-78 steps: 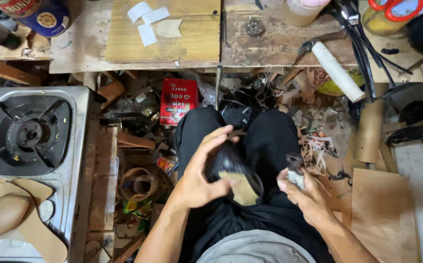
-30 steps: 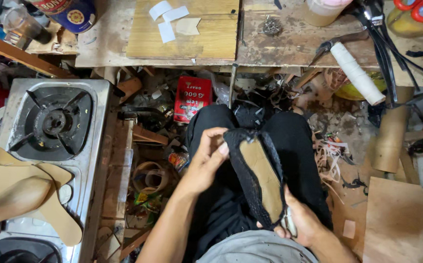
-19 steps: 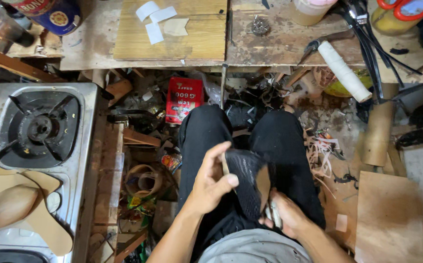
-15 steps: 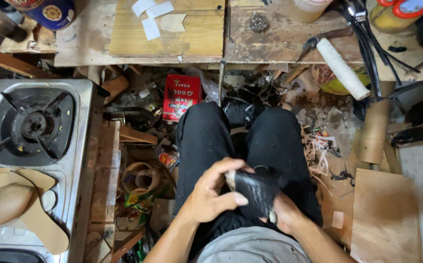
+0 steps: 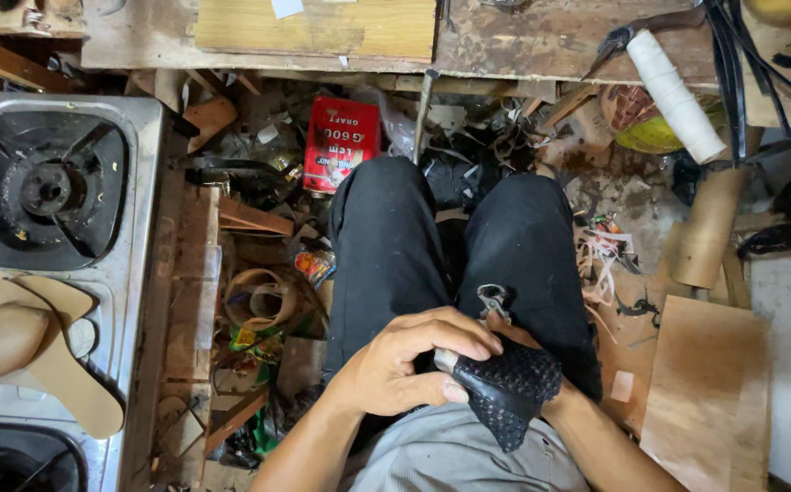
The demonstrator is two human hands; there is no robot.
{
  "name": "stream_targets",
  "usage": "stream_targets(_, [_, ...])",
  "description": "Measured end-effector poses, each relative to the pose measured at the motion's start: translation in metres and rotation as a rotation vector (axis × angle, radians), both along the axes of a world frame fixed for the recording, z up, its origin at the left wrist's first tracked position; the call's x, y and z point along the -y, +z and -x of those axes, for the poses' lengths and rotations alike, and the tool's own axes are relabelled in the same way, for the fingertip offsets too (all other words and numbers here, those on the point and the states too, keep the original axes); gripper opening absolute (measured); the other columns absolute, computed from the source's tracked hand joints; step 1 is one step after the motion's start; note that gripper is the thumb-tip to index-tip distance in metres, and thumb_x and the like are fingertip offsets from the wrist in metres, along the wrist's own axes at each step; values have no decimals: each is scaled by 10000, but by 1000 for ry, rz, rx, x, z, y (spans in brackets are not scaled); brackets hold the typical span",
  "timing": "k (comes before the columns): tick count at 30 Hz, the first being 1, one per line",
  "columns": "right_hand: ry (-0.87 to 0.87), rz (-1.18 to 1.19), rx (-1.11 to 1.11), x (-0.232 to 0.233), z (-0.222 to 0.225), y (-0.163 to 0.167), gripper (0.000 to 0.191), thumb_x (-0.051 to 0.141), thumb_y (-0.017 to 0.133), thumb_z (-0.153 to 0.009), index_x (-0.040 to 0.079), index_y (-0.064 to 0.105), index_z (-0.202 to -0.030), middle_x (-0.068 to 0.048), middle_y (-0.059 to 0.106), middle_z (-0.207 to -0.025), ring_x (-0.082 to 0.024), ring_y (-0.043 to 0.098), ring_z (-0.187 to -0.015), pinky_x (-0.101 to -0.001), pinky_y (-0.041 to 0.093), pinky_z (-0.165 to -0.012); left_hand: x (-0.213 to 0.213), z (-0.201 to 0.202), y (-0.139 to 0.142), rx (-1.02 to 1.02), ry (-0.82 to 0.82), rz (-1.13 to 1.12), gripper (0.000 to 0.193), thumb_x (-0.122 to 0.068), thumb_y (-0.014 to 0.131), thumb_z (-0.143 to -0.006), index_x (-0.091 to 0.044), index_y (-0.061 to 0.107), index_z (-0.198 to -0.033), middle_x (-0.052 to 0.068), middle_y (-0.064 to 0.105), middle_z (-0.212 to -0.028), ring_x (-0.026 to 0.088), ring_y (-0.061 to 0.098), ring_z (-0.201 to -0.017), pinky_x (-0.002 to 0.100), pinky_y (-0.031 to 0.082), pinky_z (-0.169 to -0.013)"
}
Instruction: The person hammers a wooden shoe last into a black slip-on shoe, then uses pliers to pull and trim the shoe's upper material around the last. The person repeatedly adjusts the shoe and last while working in a cluttered workshop.
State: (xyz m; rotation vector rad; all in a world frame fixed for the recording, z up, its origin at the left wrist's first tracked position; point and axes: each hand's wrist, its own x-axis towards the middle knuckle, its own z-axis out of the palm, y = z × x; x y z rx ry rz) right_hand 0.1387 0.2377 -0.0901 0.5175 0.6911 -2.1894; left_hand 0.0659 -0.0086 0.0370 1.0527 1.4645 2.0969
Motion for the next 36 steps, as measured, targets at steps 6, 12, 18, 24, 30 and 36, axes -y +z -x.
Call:
stream_targets(6, [11,-254,-71,2,0,-5,539,453,446,-1043,-24,687,-1119,-155,735,-973,-231,707,-855,-356,563,-746,-2,-2,-5,-69,-1,14,346,-297,751,-1007,-60,670,-1246,125,711,-1290,273,699,-1167,383,545,-1053])
stream_targets(12, [20,-306,-71,5,-6,-8,495,416,449,-1034,-16,683,-1090,-150,722,-918,-227,684,-785,-354,534,-677,-7,-13,-12,-159,76,23,363,-415,670,-1043,-103,638,-1225,83,719,-1243,239,694,-1145,441,438,-1134])
stream_targets(18, [31,-337,-81,15,-5,-11,451,380,452,-1025,-8,679,-1061,-145,709,-863,-224,661,-716,-353,506,-609,-2,-25,-12,-85,161,58,366,-456,583,-1086,-101,616,-1171,73,707,-1155,253,706,-1163,522,325,-1279])
stream_targets(24, [34,-389,-75,21,-5,-15,408,344,455,-1015,0,675,-1032,-140,696,-809,-221,639,-647,-352,477,-541,-5,-25,-18,-80,198,54,378,-470,577,-1079,-102,616,-1157,80,716,-1146,250,689,-1117,510,332,-1269])
stream_targets(30, [33,-503,-57,26,1,-29,367,307,458,-1006,8,671,-1003,-135,682,-754,-218,616,-578,-351,448,-472,-7,-17,-30,37,179,28,421,-500,601,-1060,-84,625,-1120,78,709,-1116,243,669,-1112,501,334,-1300])
stream_targets(36, [63,-802,-13,13,-10,-42,328,271,461,-997,16,667,-974,-131,669,-699,-215,593,-508,-350,419,-404,-15,-3,-42,295,203,14,512,-511,601,-1072,-32,622,-1252,132,686,-1194,240,620,-1154,443,437,-1124])
